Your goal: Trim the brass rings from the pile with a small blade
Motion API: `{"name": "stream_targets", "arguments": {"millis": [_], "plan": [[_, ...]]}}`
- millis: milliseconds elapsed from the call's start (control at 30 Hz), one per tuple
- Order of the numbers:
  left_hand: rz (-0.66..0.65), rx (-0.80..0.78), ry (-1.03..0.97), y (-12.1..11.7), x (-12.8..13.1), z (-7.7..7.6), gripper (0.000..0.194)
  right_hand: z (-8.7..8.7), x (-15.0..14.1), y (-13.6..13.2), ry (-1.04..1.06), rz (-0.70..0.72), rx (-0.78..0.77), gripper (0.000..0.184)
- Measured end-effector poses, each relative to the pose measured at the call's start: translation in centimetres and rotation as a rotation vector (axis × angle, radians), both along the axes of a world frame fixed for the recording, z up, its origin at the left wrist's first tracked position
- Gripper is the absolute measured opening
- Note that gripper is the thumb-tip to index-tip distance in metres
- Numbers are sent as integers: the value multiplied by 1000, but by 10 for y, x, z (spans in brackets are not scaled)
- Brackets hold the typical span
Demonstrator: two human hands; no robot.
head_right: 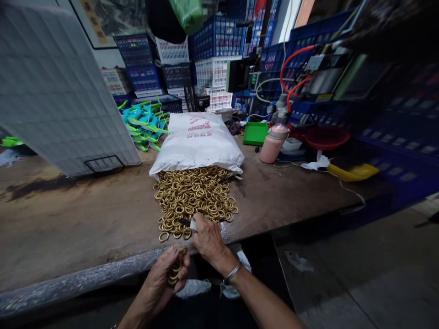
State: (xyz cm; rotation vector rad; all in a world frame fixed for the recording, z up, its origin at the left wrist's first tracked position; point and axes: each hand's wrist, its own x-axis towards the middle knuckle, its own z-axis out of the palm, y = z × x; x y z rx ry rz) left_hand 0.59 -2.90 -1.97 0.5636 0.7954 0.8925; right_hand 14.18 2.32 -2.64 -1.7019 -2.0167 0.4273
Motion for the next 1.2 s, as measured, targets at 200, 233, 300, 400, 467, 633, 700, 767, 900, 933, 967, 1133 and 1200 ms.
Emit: {"name": "stream_targets", "arguments": {"millis": [200,233,300,400,467,633,700,767,900,933,967,1133,1200], "plan": [[23,2,-44,1,-8,-3,17,3,-11,21,-108,-28,47,15],[33,-10,-61,1,-8,-3,14,2,-13,23,-130,-37,47,14],[44,-43,-91,2,-11,-4,12,1,-16,26,-172,-55,42,12],[43,-84,-129,2,-15,-6,22,-1,-18,29,-215,-92,44,10],[54,-130,-160,2,-19,-7,20,-2,-19,31,-224,-94,51,12],[97,-167,-180,6,-21,-8,18,-4,-14,33,-205,-54,81,14],[74,-112,-149,10,-20,-8,19,-6,-9,34,-165,-34,120,15],[44,-62,-113,15,-18,-8,21,-8,-3,35,-91,-42,152,15],[47,7,-78,27,-13,-6,21,-8,9,36,175,-115,118,11],[55,16,-67,30,-11,-6,20,-7,11,35,247,-126,93,13],[66,27,-49,33,-9,-5,20,-7,13,34,318,-133,68,17],[161,164,173,44,1,-6,27,-8,17,25,659,-134,-129,20],[177,214,297,46,3,-7,33,-8,17,20,766,-108,-245,16]]}}
